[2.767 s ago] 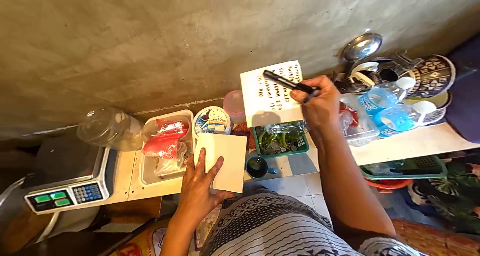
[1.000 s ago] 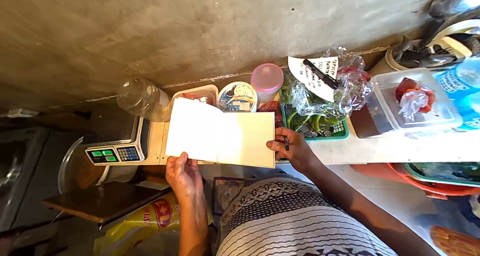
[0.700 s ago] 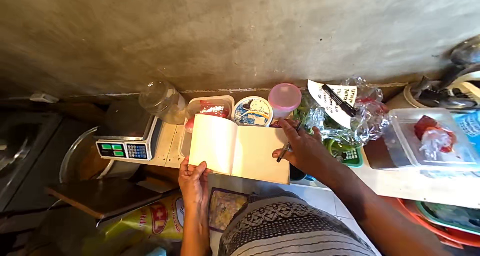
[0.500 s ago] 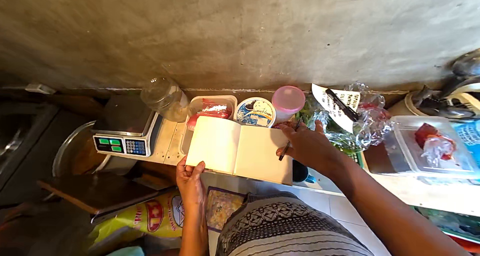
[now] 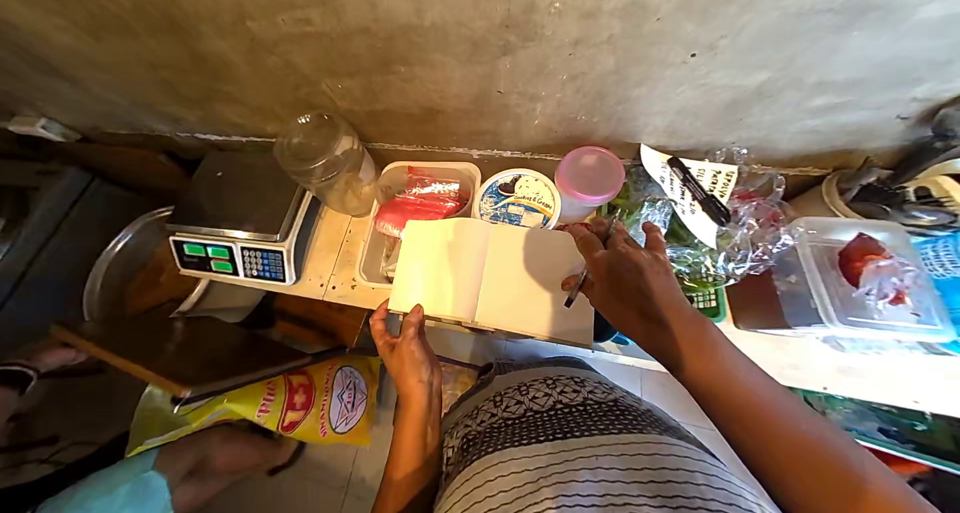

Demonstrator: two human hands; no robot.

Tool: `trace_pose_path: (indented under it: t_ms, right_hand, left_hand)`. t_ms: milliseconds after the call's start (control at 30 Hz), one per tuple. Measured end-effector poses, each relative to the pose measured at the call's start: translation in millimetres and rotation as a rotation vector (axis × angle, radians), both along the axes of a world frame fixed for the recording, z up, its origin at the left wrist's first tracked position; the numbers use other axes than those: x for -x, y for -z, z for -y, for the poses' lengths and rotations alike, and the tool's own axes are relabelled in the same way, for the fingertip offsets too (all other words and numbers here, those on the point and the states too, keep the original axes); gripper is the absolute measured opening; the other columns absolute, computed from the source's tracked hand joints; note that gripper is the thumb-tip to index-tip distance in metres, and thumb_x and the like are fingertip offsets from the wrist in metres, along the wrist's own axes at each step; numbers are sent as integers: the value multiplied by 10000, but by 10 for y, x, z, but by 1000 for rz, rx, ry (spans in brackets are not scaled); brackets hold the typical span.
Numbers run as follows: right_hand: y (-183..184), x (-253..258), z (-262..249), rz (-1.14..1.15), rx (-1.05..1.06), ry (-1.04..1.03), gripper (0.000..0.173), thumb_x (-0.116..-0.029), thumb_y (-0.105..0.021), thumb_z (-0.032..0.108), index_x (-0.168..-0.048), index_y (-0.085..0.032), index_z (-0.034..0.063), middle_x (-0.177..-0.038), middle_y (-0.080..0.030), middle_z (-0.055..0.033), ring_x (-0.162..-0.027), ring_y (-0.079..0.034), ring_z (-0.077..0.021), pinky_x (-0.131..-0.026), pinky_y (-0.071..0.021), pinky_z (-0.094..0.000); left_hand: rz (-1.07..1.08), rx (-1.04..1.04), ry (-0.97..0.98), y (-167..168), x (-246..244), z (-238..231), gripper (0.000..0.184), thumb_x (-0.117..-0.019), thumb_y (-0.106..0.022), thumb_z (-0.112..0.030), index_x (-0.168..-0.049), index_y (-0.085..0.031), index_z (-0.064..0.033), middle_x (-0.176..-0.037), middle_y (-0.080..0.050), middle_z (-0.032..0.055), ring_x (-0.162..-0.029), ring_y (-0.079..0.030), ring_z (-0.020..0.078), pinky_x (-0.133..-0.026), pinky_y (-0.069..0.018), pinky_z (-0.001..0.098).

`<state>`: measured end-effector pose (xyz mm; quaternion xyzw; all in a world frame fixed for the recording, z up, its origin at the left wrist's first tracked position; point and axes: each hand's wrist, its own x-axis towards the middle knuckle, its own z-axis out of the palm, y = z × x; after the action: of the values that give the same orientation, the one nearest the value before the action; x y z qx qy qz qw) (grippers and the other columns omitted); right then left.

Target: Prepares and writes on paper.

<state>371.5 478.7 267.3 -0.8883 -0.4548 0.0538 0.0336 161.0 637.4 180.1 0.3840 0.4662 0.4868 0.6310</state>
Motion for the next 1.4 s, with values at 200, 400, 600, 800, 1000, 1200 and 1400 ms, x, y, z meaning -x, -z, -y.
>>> trace_pose_path:
  t_ms: [200, 400, 600, 800, 1000, 1200, 1400]
  right_hand:
    - [5, -11, -49, -63, -552, -82, 85, -937, -695, 33, -1017, -714, 14, -992, -725, -167, -897, -718, -361, -768, -585, -558]
    - [-127, -56, -189, -245, -771, -27, 157, -979, -696, 201, -906, -679, 64, -736, -656, -51, -611, -620, -147, -544, -513, -351]
    - [-215, 18, -179, -334, -520, 85, 155, -976, -715, 214, -894, -690, 85, -687, -619, -45, -582, -592, -183, -529, -496, -410]
    - [-111, 419, -202, -23, -646, -228, 100, -913, -635, 82, -932, -707, 16, -718, -649, -130, -577, -656, -300, -466, -521, -464]
    - [-120, 969, -80, 48, -757, -764, 177, -983, -533, 77, -1002, -707, 60, -877, -734, -120, -666, -694, -263, -555, -558, -387]
    - [-304, 831, 101, -35, -821, -920, 158, -1012, -524, 84, -986, -680, 89, -919, -736, -100, -683, -685, -221, -578, -549, -330]
    - [-62, 345, 134, -361, -1101, -133, 135, -967, -653, 128, -929, -727, 23, -820, -715, -56, -722, -672, -83, -661, -577, -249]
  left_hand:
    - [16, -332, -39, -92, -6, -51, 582, -882, -608, 76, -1385, -326, -10, -1289, -548, 139, -1071, -648, 182, -851, -586, 354]
    - [251, -417, 8, -257, -213, -34, 1016, -890, -674, 12, -1563, 74, -128, -1608, -299, 146, -1362, -515, 220, -1034, -525, 418]
    - [263, -150, 54, -264, -467, 139, 584, -859, -666, 126, -1351, -389, -23, -1085, -668, 157, -961, -723, 242, -826, -636, 429]
    - [202, -336, 7, -246, -637, 209, 838, -884, -622, 113, -1535, -131, -80, -1286, -562, 105, -1134, -652, 169, -935, -590, 383]
    - [108, -477, 95, -165, -533, 355, 802, -946, -618, -8, -1494, -44, 115, -1296, -528, 137, -1147, -616, 64, -972, -543, 266]
    - [141, -528, 42, -242, -570, 356, 837, -905, -623, 64, -1489, -25, 88, -1243, -553, 65, -1096, -644, 22, -942, -565, 235]
    - [200, -273, -27, -262, -647, 244, 671, -989, -548, 28, -1523, -152, -65, -1228, -600, 105, -1073, -686, 159, -910, -605, 363]
